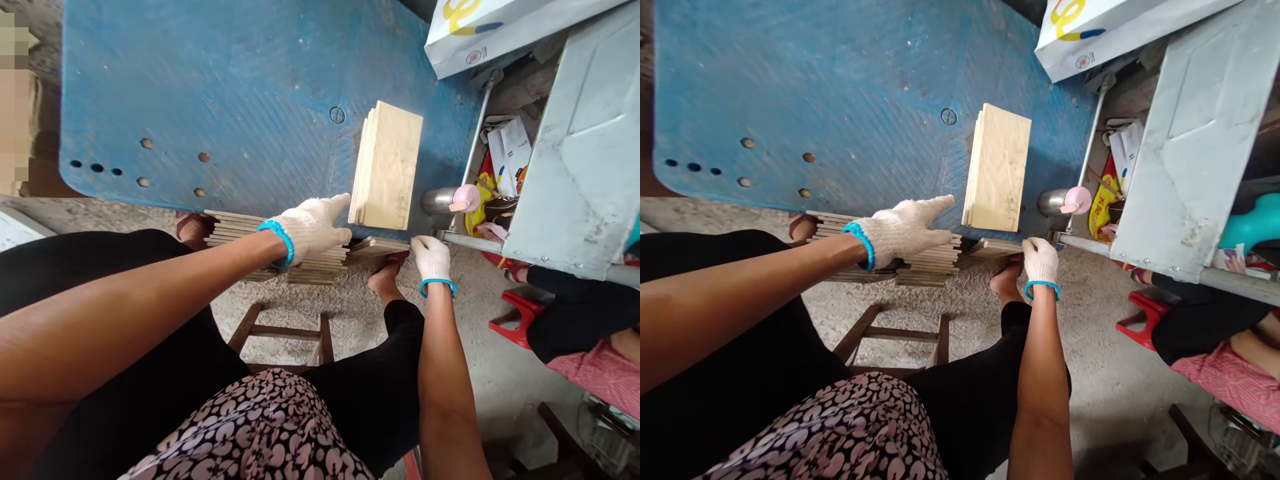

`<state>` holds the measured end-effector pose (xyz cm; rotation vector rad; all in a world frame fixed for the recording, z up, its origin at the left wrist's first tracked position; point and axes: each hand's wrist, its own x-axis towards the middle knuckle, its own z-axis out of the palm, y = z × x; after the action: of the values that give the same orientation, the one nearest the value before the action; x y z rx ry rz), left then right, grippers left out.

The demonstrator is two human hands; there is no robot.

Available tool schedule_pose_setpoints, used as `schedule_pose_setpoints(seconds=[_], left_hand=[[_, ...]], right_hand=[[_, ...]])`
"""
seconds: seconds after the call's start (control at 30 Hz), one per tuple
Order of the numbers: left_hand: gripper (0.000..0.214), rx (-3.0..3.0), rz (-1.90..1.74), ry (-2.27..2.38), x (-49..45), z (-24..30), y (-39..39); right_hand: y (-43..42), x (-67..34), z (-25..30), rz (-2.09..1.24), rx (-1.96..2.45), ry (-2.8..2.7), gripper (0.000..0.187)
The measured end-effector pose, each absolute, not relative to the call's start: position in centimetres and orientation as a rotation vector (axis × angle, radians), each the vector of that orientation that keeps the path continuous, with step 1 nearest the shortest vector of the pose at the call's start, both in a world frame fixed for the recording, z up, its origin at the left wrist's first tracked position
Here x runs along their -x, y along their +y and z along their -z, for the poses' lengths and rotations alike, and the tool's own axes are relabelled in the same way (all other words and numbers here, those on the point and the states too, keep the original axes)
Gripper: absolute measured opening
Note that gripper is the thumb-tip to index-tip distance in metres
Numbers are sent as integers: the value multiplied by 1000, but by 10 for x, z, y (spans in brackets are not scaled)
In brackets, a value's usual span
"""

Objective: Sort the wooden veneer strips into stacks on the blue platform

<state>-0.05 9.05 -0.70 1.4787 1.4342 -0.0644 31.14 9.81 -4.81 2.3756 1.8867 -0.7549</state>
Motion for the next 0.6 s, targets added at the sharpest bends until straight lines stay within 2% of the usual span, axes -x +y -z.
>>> schedule_pose_setpoints(seconds=[0.3,0.6], left_hand=[[67,-1530,62,1394,-7,7,82],[64,-1580,35,1414,-10,7,78]], right_hand=[[76,-313,72,770,-2265,1741,24],[76,-309,77,824,-2302,1687,25]])
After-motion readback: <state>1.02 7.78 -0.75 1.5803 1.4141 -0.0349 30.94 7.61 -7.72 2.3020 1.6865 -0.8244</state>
